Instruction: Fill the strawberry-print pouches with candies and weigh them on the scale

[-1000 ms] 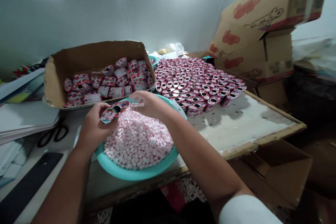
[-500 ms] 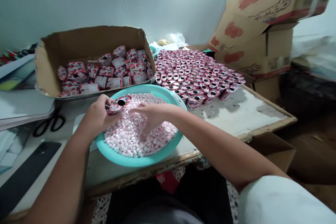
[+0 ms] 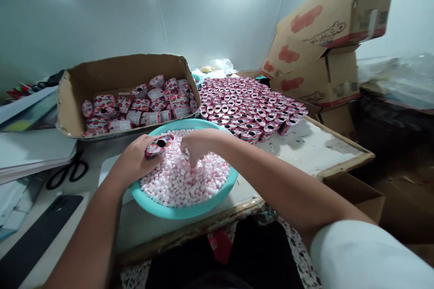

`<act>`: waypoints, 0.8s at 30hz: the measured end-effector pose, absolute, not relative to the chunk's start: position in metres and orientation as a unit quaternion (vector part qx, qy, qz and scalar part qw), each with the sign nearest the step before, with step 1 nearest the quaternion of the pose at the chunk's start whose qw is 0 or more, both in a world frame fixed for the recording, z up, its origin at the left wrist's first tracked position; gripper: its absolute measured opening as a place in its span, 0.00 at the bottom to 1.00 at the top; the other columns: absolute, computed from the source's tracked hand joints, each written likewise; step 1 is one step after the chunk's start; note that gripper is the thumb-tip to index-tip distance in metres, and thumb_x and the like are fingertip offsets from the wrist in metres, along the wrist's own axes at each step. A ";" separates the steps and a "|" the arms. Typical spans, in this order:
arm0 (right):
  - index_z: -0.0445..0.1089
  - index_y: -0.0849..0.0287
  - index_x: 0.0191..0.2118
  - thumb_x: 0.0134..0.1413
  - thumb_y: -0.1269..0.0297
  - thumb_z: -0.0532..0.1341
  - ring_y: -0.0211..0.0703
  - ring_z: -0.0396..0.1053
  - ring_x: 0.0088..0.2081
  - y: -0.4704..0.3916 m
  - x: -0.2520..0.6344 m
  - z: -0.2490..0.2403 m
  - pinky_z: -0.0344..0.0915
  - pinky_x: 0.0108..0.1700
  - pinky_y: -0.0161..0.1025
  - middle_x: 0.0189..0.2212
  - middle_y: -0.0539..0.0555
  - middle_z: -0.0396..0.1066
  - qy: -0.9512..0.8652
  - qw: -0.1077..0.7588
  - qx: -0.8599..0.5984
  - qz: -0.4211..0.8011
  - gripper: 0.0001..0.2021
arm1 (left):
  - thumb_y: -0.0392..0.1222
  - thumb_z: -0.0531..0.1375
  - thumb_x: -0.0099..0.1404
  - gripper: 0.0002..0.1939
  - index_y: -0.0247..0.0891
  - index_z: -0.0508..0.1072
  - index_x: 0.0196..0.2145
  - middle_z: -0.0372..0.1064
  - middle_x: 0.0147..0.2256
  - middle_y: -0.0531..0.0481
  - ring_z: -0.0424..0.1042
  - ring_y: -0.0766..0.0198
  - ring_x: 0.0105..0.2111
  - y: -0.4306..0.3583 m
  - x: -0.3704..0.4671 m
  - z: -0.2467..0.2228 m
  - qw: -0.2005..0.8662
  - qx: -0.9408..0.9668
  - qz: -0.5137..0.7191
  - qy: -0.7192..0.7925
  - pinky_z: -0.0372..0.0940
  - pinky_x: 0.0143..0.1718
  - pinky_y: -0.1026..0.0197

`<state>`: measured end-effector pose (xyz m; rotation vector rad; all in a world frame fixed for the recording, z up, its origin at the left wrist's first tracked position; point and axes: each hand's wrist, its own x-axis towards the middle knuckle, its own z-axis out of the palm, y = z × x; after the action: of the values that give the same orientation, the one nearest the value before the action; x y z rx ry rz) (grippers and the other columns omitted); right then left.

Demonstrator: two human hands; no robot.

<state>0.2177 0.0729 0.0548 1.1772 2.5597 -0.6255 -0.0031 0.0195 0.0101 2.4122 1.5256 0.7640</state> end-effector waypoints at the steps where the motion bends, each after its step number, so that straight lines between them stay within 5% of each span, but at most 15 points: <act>1: 0.78 0.58 0.34 0.35 0.61 0.74 0.40 0.67 0.23 0.076 0.212 0.067 0.59 0.27 0.37 0.22 0.49 0.73 0.877 0.138 0.418 -0.191 0.14 | 0.40 0.58 0.60 0.24 0.37 0.71 0.55 0.69 0.44 0.43 0.70 0.49 0.48 0.019 -0.003 0.011 0.096 0.813 0.257 0.514 0.65 0.51 0.51; 6: 0.79 0.54 0.37 0.40 0.60 0.72 0.39 0.68 0.24 0.080 0.202 0.099 0.58 0.26 0.37 0.23 0.49 0.75 0.875 0.054 0.458 -0.149 0.14 | 0.40 0.58 0.61 0.25 0.38 0.71 0.56 0.69 0.44 0.42 0.70 0.50 0.47 0.020 -0.004 0.009 0.088 0.816 0.257 0.510 0.66 0.49 0.51; 15: 0.79 0.58 0.34 0.44 0.63 0.71 0.38 0.66 0.30 0.080 0.194 0.069 0.58 0.29 0.36 0.29 0.50 0.75 0.895 -0.141 0.379 -0.190 0.09 | 0.44 0.59 0.62 0.24 0.39 0.71 0.56 0.70 0.50 0.42 0.72 0.51 0.48 0.020 -0.005 0.008 0.084 0.827 0.266 0.487 0.66 0.50 0.55; 24: 0.77 0.58 0.32 0.45 0.63 0.70 0.38 0.68 0.32 0.082 0.195 0.065 0.59 0.32 0.35 0.30 0.49 0.74 0.860 -0.255 0.371 -0.241 0.07 | 0.51 0.58 0.65 0.14 0.39 0.74 0.40 0.74 0.39 0.46 0.72 0.55 0.41 0.020 -0.001 0.014 0.132 0.817 0.271 0.492 0.65 0.42 0.59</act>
<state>0.1947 0.0817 0.0645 1.4021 3.2521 -0.9117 -0.0015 0.0199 0.0142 2.3704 1.4269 0.7865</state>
